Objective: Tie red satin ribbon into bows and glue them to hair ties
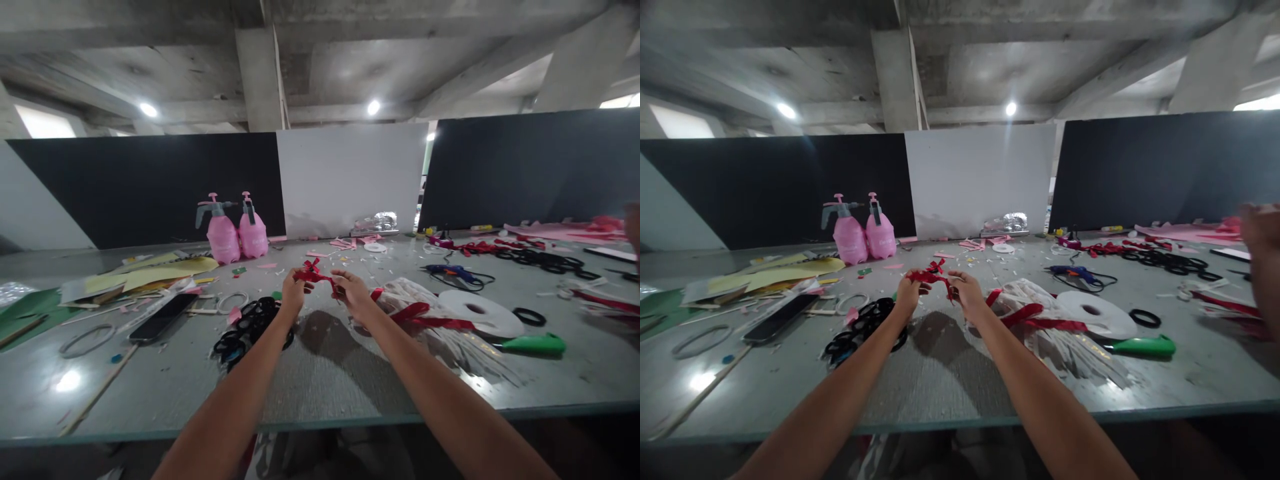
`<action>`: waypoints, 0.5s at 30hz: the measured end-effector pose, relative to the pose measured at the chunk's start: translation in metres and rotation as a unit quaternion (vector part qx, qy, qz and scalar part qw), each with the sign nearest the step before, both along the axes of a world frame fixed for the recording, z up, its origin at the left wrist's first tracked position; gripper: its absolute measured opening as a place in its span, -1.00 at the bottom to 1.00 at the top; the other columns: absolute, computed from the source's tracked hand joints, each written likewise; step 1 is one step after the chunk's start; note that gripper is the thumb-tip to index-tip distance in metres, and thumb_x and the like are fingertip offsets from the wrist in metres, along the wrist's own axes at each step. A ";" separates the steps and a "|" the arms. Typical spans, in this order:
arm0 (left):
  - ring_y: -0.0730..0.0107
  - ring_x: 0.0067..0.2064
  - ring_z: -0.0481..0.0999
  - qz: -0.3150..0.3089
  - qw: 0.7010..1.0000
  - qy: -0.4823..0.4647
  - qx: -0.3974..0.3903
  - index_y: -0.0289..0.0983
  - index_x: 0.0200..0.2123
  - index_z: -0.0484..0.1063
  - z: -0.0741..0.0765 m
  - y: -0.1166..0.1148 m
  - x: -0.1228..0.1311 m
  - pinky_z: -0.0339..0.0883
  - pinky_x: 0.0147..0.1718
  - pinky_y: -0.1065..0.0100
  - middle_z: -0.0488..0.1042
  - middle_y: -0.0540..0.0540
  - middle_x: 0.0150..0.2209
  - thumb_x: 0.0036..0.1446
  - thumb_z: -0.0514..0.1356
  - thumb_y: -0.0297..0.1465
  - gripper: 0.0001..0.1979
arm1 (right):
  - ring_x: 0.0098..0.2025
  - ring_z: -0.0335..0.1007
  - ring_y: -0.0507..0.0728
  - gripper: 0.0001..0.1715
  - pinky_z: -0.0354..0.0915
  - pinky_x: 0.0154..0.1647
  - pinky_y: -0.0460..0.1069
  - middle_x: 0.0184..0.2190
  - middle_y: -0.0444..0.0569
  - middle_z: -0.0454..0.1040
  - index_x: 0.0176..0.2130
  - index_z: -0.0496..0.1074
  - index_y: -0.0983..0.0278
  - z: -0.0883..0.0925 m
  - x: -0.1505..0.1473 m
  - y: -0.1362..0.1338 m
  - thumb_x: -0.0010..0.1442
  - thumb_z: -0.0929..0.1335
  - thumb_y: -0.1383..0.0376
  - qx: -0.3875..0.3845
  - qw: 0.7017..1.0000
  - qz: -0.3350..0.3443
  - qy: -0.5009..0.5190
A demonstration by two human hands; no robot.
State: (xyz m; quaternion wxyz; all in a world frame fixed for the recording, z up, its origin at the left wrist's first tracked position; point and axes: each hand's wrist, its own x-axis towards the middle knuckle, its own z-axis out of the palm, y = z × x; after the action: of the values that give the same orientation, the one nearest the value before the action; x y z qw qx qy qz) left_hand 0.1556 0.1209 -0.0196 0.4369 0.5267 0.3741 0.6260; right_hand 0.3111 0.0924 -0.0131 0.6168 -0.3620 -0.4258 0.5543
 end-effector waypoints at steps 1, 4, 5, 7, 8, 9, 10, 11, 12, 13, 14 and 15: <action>0.51 -0.54 0.44 -0.030 0.999 -0.009 -0.020 -0.26 -0.24 0.31 0.001 -0.003 -0.001 0.27 -0.55 0.45 0.49 -0.04 -0.38 -0.01 0.16 -0.14 -0.66 | -0.59 0.22 -0.03 -0.66 0.22 -0.53 -0.09 -0.60 -0.20 0.34 -0.25 0.40 0.27 0.000 0.001 0.002 -0.10 0.41 0.25 0.030 0.999 -0.018 -0.034; 0.42 -0.50 0.48 -0.134 0.987 -0.038 -0.086 -0.24 -0.14 0.31 0.004 -0.010 -0.002 0.34 -0.50 0.36 0.51 -0.10 -0.33 0.03 0.07 0.01 -0.52 | -0.58 0.19 -0.03 -0.68 0.16 -0.52 -0.09 -0.63 -0.22 0.30 -0.28 0.40 0.30 0.000 0.004 0.006 -0.10 0.39 0.23 0.120 0.981 -0.056 -0.144; 0.39 -0.48 0.49 -0.157 0.981 -0.041 -0.103 -0.23 -0.12 0.31 0.004 -0.012 -0.002 0.36 -0.49 0.34 0.51 -0.11 -0.33 0.03 0.05 0.03 -0.49 | -0.58 0.17 -0.03 -0.69 0.14 -0.52 -0.09 -0.63 -0.23 0.28 -0.28 0.40 0.31 0.000 0.005 0.007 -0.09 0.38 0.23 0.143 0.972 -0.060 -0.174; 0.38 -0.45 0.50 -0.163 0.979 -0.025 -0.117 -0.24 -0.11 0.33 0.005 -0.012 -0.002 0.36 -0.49 0.36 0.50 -0.11 -0.34 0.01 0.10 0.01 -0.49 | -0.57 0.15 -0.04 -0.70 0.12 -0.52 -0.10 -0.62 -0.23 0.27 -0.28 0.41 0.31 -0.001 0.006 0.007 -0.08 0.37 0.25 0.173 0.959 -0.059 -0.216; 0.38 -0.44 0.50 -0.151 0.982 -0.011 -0.113 -0.25 -0.12 0.33 0.005 -0.010 -0.001 0.35 -0.49 0.38 0.50 -0.10 -0.35 -0.02 0.16 -0.03 -0.51 | -0.57 0.14 -0.04 -0.70 0.10 -0.53 -0.11 -0.61 -0.23 0.27 -0.27 0.41 0.31 -0.001 0.007 0.007 -0.08 0.36 0.25 0.180 0.956 -0.053 -0.227; 0.40 -0.43 0.50 -0.133 0.986 0.001 -0.105 -0.25 -0.13 0.34 0.005 -0.009 0.000 0.34 -0.49 0.40 0.49 -0.09 -0.36 -0.06 0.22 -0.09 -0.53 | -0.57 0.14 -0.05 -0.69 0.09 -0.54 -0.11 -0.60 -0.23 0.27 -0.26 0.41 0.31 -0.002 0.007 0.007 -0.07 0.36 0.25 0.182 0.955 -0.044 -0.231; 0.41 -0.43 0.50 -0.115 0.989 0.010 -0.095 -0.26 -0.14 0.34 0.005 -0.007 0.001 0.33 -0.49 0.42 0.49 -0.08 -0.37 -0.10 0.27 -0.15 -0.54 | -0.58 0.13 -0.05 -0.68 0.07 -0.55 -0.12 -0.59 -0.22 0.28 -0.25 0.40 0.31 -0.003 0.006 0.007 -0.07 0.37 0.26 0.179 0.956 -0.034 -0.229; 0.42 -0.43 0.49 -0.101 0.991 0.013 -0.083 -0.26 -0.15 0.34 0.005 -0.006 0.001 0.32 -0.49 0.43 0.49 -0.06 -0.38 -0.14 0.31 -0.21 -0.53 | -0.58 0.13 -0.06 -0.67 0.06 -0.56 -0.13 -0.59 -0.23 0.28 -0.24 0.40 0.31 -0.004 0.006 0.007 -0.08 0.37 0.26 0.173 0.959 -0.025 -0.222; 0.43 -0.43 0.49 -0.092 0.993 0.012 -0.072 -0.26 -0.15 0.34 0.005 -0.005 0.001 0.33 -0.48 0.43 0.48 -0.05 -0.40 -0.16 0.33 -0.25 -0.53 | -0.59 0.13 -0.06 -0.66 0.06 -0.57 -0.13 -0.58 -0.23 0.29 -0.24 0.40 0.30 -0.005 0.005 0.007 -0.09 0.37 0.26 0.166 0.964 -0.018 -0.208; 0.44 -0.44 0.49 -0.089 0.994 0.007 -0.061 -0.27 -0.15 0.34 0.005 -0.005 0.001 0.33 -0.46 0.43 0.48 -0.04 -0.41 -0.18 0.34 -0.28 -0.52 | -0.58 0.16 -0.06 -0.65 0.08 -0.56 -0.13 -0.57 -0.22 0.30 -0.24 0.40 0.30 -0.005 0.004 0.008 -0.10 0.38 0.27 0.157 0.970 -0.012 -0.188; 0.45 -0.44 0.49 -0.090 0.995 0.001 -0.053 -0.27 -0.16 0.35 0.005 -0.005 0.001 0.34 -0.46 0.42 0.48 -0.03 -0.42 -0.20 0.35 -0.29 -0.52 | -0.56 0.19 -0.06 -0.64 0.12 -0.53 -0.13 -0.55 -0.21 0.32 -0.23 0.40 0.29 -0.005 0.004 0.008 -0.11 0.39 0.27 0.145 0.976 -0.011 -0.160; 0.46 -0.45 0.49 -0.092 0.995 -0.004 -0.047 -0.27 -0.16 0.35 0.005 -0.005 0.001 0.34 -0.45 0.42 0.48 -0.03 -0.42 -0.21 0.36 -0.30 -0.51 | -0.54 0.23 -0.05 -0.62 0.16 -0.50 -0.13 -0.53 -0.21 0.34 -0.22 0.39 0.28 -0.005 0.003 0.007 -0.13 0.40 0.27 0.129 0.983 -0.013 -0.128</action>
State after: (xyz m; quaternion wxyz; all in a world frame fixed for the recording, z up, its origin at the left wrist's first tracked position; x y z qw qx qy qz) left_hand 0.1564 0.1158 -0.0144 0.5185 0.5349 0.3511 0.5673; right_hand 0.3142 0.0998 -0.0182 0.6055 -0.3528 -0.5649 0.4356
